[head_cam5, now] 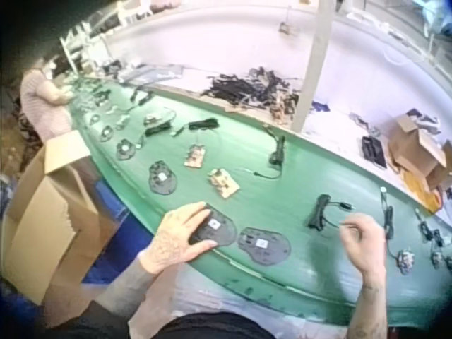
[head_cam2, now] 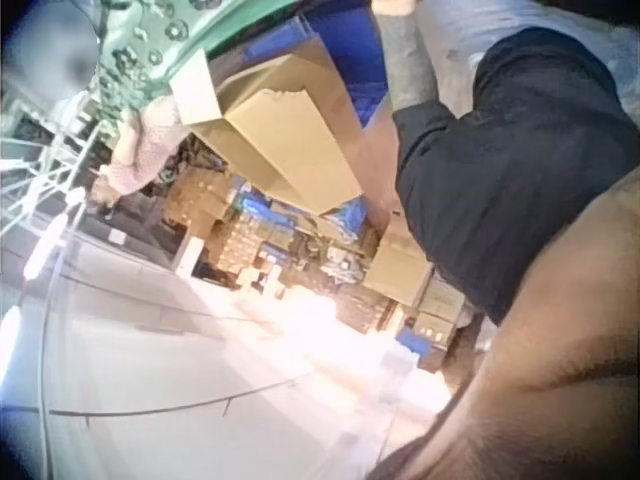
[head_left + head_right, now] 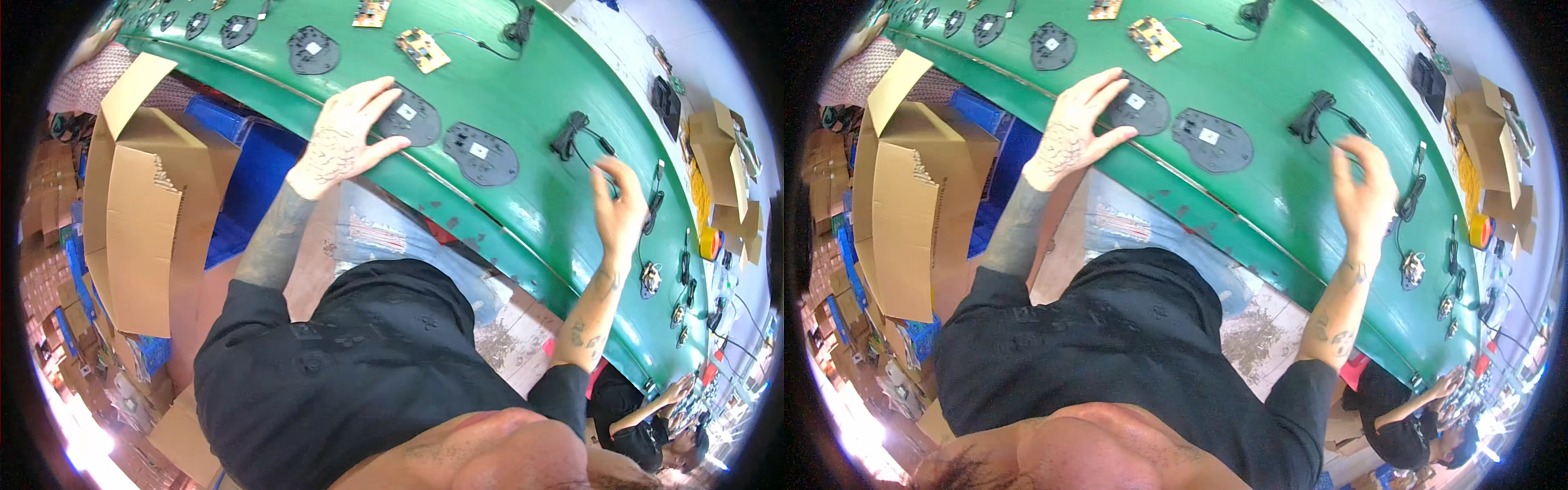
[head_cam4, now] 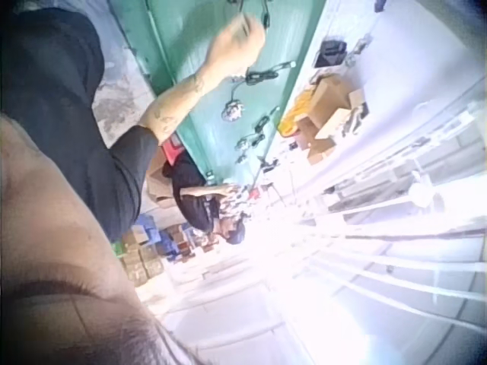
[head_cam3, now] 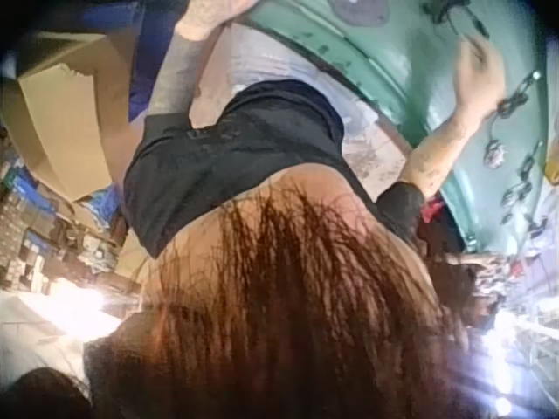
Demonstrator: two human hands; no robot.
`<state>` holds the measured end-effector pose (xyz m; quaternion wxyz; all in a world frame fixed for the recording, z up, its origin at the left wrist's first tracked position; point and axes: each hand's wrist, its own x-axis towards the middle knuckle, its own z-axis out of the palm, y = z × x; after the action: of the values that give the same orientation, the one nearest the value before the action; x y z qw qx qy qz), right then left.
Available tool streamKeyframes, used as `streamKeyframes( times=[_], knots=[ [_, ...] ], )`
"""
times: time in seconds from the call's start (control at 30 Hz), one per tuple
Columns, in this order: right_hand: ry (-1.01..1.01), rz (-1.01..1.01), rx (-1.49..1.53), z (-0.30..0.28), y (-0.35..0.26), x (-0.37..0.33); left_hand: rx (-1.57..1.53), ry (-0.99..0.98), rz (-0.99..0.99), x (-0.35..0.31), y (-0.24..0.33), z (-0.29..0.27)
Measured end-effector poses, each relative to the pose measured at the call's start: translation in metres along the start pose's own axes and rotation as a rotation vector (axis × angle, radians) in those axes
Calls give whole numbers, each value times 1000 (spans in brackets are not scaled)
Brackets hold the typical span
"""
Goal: The person assembles a computer mouse by hand, inserting internal PCB components into a computer mouse shell.
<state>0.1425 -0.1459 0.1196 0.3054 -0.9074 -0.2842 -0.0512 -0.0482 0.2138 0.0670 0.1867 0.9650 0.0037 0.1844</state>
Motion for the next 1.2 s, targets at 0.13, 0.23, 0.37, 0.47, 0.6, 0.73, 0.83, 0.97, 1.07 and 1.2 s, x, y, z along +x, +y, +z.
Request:
streamKeyframes(
  times=[0.13, 0.23, 0.37, 0.47, 0.6, 0.73, 0.83, 0.97, 1.07, 1.2],
  knots=[
    [-278, -347, 51, 73, -90, 63, 36, 78, 13, 1, -11, -9],
    [-291, -393, 7, 138, -121, 93, -1, 135, 45, 3, -32, -13],
    [-243, -319, -243, 176, -146, 109, 52, 148, -19, 1, -36, -10],
    [-291, -282, -150, 170, -128, 119, 26, 265, 18, 0, -22, -6],
    [-260, -85, 117, 130, -130, 109, -99, 162, 159, -7, 8, 14],
    [-220, 100, 617, 92, -70, 91, -203, 94, 229, 4, 26, 44],
    [-209, 269, 825, 65, -38, 60, -227, 29, 279, 11, 34, 58],
    [-132, 524, 934, 56, 16, 19, -230, -10, 287, 24, 49, 69],
    [-107, 450, 1013, 59, 49, 9, -172, -130, 252, 36, 67, 54],
    [223, 368, 783, 61, 69, 15, -158, -109, 306, 50, 84, 66]
  ],
)
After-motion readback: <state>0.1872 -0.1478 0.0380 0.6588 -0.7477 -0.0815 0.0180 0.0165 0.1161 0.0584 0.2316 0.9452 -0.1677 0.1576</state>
